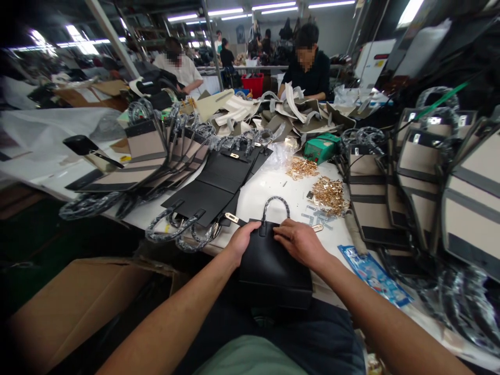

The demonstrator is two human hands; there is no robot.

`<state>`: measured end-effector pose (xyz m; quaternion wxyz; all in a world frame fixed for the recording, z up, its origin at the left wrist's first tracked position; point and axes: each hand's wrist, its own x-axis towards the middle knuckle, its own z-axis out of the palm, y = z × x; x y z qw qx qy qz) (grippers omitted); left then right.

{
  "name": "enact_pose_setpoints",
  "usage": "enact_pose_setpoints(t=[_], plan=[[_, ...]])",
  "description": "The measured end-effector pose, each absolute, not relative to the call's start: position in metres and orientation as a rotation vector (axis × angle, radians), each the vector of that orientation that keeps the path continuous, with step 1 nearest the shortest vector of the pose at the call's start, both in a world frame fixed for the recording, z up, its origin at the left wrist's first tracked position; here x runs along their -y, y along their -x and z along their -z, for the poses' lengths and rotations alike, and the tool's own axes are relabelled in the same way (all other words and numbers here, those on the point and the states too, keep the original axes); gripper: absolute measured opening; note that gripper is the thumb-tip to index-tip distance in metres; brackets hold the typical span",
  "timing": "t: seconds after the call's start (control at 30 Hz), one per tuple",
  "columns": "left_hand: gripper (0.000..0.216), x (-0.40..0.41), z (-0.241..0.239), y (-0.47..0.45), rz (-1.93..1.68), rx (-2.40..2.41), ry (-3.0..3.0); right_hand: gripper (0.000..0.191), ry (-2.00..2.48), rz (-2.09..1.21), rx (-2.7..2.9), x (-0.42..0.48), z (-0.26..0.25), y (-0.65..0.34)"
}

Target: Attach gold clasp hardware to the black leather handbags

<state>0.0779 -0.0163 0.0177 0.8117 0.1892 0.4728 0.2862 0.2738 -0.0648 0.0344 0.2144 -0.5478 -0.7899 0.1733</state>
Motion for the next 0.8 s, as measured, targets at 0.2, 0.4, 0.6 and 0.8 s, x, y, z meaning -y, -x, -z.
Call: enact_pose_setpoints(t=[0.2, 0.4, 0.6, 0.8], plan=[[0.028, 0.018, -0.024, -0.076, -0.586, -0.985, -0.397, 0.015, 1.694, -0.451, 2.104, 0.068, -0.043, -0.262], [0.031, 0.018, -0.027, -0.076, -0.629, -0.889, -0.376, 0.018, 1.777, -0.340, 2.152, 0.071, -0.056, -0.249], [0.034, 0.019, -0.034, -0.076, -0.635, -0.860, -0.343, 0.016, 1.733, -0.499, 1.991, 0.072, -0.059, -0.251], [0.037, 0.016, -0.030, -0.081, -0.618, -0.866, -0.409, 0.009, 1.822, -0.390, 1.870, 0.076, -0.047, -0.241]])
